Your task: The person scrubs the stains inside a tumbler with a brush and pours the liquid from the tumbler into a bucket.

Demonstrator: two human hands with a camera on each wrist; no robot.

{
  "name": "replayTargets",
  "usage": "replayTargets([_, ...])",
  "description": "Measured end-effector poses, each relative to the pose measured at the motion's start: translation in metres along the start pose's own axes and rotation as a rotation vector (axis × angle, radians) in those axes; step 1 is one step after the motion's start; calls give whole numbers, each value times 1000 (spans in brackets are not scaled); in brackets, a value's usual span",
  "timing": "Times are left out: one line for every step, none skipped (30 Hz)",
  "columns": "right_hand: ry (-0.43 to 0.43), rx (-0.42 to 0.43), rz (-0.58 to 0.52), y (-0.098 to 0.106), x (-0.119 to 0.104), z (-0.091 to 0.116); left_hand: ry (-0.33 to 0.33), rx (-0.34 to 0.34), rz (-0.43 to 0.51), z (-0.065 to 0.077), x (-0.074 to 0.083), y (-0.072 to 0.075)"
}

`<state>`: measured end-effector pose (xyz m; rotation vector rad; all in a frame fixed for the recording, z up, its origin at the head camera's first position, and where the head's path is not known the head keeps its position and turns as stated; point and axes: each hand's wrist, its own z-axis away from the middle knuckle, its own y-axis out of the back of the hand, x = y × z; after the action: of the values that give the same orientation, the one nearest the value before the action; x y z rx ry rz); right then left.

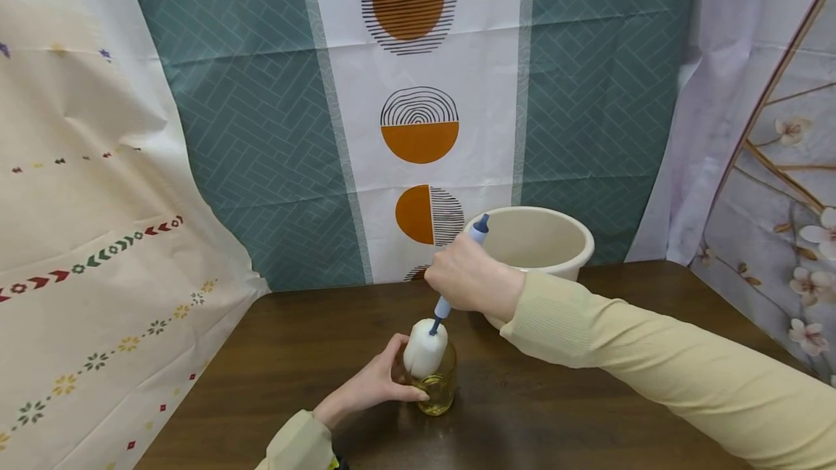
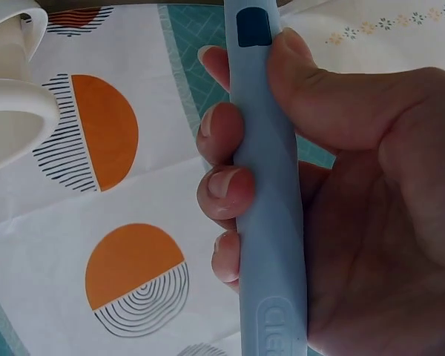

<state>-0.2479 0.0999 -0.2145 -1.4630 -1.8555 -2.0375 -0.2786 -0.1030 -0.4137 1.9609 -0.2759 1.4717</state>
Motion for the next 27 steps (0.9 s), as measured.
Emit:
replayTargets([-3, 0, 1, 0, 0, 0, 4, 3, -11, 0, 0, 0])
replayTargets([-6, 1, 2, 0, 0, 0, 9, 7, -22, 0, 0, 0])
replayTargets([-7, 0, 5, 0, 1, 1, 13, 10, -31, 0, 0, 0])
replayTargets([-9, 1, 7, 1, 1, 1, 17, 11, -37, 0, 0, 1])
replayTargets([-13, 0, 9, 1, 1, 1, 19, 12, -43, 0, 0, 1])
replayTargets([-16, -1, 9, 1, 1, 2, 21, 14, -47, 0, 0, 1])
replayTargets([-20, -5, 10, 1, 2, 2, 23, 15, -51, 0, 0, 1])
replayTargets([-25, -7, 8, 1, 2, 3, 27, 15, -50, 0, 0, 1])
replayTargets([-31, -9, 8, 1, 2, 4, 27, 14, -49, 0, 0, 1])
replayTargets([-37, -13, 6, 1, 2, 4, 28, 14, -50, 0, 0, 1])
replayTargets([-42, -14, 5, 1, 2, 5, 30, 13, -51, 0, 0, 1])
replayTargets([-45, -12, 4, 1, 2, 5, 31, 13, -53, 0, 0, 1])
replayTargets([-46, -11, 4, 1, 2, 6, 32, 12, -53, 0, 0, 2])
replayTargets([-48, -8, 4, 1, 2, 7, 33, 12, -56, -1, 0, 2])
replayTargets([-47, -6, 6, 1, 2, 7, 33, 11, -58, -1, 0, 2])
replayTargets([-46, -2, 7, 1, 2, 8, 37, 12, -62, -1, 0, 2])
replayTargets([-43, 4, 11, 1, 2, 8, 40, 11, -62, -1, 0, 2])
replayTargets([-41, 7, 13, 1, 2, 9, 43, 12, -65, 0, 0, 2])
replayTargets([-40, 11, 16, 1, 2, 9, 46, 13, -68, 0, 0, 2])
replayTargets([-39, 16, 20, 2, 1, 10, 47, 14, -70, 0, 0, 2])
replayTargets([-39, 18, 22, 2, 1, 10, 47, 13, -70, 0, -1, 2])
replayTargets([-37, 22, 25, 2, 1, 11, 45, 12, -70, 0, -1, 2])
replayTargets([-36, 22, 27, 2, 1, 11, 43, 11, -71, 0, -1, 2])
replayTargets([-36, 21, 25, 2, 1, 12, 39, 10, -72, 0, -1, 2])
replayTargets([-36, 18, 23, 3, 1, 12, 35, 9, -70, 0, -1, 2])
replayTargets([-35, 17, 22, 3, 1, 13, 31, 8, -68, 0, -1, 2])
replayTargets([-35, 15, 19, 3, 1, 13, 28, 8, -68, 0, -1, 2])
